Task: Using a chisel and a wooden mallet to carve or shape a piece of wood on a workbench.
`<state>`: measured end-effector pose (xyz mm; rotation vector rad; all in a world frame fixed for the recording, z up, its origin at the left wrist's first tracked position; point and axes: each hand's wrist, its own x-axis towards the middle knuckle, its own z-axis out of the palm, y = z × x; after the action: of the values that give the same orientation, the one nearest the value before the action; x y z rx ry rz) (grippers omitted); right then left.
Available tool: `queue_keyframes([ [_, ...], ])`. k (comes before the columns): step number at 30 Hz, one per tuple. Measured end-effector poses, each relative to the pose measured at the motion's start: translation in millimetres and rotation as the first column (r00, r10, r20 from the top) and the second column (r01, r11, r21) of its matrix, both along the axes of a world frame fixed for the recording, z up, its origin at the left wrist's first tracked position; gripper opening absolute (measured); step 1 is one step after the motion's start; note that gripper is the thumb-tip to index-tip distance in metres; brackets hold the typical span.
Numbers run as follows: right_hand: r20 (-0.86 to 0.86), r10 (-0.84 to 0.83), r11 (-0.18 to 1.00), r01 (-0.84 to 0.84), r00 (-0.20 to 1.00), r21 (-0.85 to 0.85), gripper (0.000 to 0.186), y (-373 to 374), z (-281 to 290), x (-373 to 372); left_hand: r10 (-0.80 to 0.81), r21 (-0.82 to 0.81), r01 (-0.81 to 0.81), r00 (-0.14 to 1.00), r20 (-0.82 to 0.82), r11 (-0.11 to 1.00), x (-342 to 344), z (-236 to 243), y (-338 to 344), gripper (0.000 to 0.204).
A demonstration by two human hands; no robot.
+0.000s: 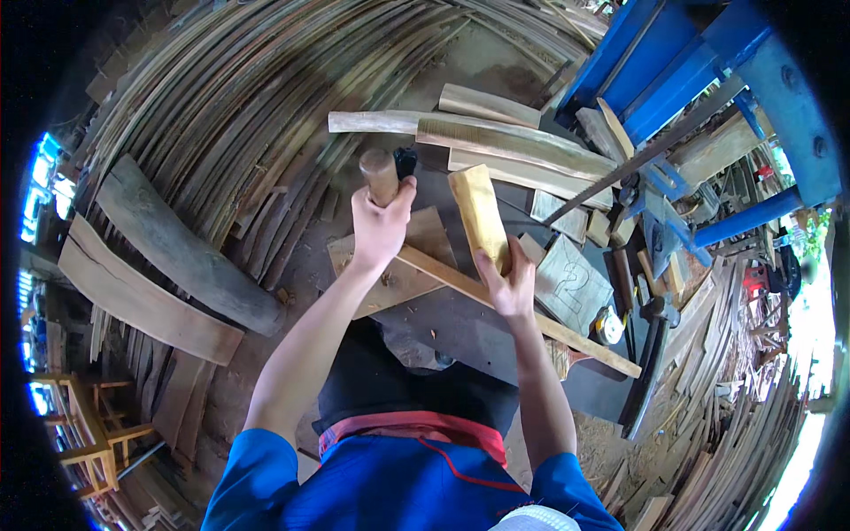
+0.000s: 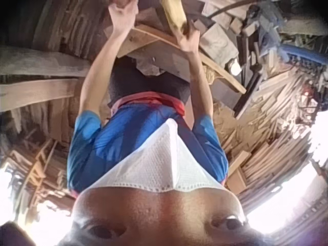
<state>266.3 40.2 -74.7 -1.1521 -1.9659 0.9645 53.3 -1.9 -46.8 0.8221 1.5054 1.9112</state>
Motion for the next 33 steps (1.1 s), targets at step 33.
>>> queue_keyframes([
  [33, 0.402, 0.226, 0.812, -0.399, 0.887, 0.426, 0.046, -1, 206, -28, -0.046, 0.128, 0.068, 0.985, -0.164, 0.989, 7, 2, 14, 0.033],
])
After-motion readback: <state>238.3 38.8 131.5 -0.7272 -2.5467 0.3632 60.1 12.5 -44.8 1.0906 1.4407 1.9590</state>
